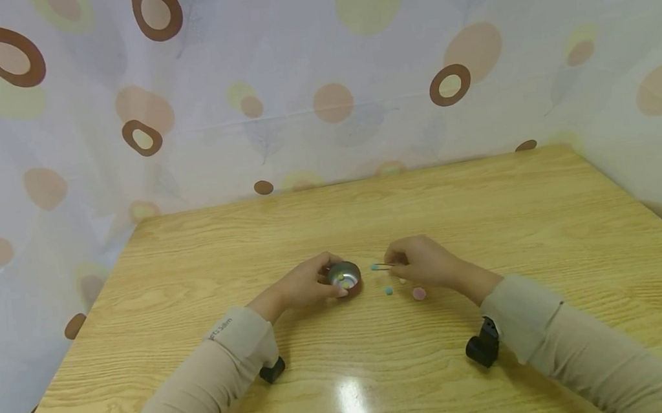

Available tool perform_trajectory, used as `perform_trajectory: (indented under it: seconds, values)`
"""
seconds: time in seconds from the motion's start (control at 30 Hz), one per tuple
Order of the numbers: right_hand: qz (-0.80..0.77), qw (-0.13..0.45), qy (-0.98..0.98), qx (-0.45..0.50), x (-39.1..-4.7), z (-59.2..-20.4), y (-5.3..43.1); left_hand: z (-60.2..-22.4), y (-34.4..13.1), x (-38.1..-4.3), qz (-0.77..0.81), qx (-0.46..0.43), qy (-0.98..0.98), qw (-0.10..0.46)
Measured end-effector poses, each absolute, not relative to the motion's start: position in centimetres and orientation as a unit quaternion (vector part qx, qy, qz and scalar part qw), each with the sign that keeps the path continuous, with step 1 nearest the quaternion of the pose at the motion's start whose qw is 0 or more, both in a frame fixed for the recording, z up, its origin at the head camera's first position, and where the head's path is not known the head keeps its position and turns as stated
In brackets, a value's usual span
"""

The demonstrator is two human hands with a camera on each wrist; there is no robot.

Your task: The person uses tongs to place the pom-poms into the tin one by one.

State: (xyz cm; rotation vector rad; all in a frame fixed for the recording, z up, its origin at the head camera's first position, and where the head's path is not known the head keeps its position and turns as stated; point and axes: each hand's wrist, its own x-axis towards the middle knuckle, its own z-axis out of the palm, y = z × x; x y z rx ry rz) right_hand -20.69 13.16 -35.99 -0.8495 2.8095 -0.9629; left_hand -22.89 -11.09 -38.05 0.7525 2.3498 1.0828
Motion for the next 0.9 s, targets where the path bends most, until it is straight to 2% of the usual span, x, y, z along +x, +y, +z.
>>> perform_trajectory:
  seconds: [0.9]
  values:
    - [-0.317,0.026,0.897,-0.309,-21.5,-36.3,10.3,-38.2,-11.0,-23.1,0.396,0.282,0.846,0.218]
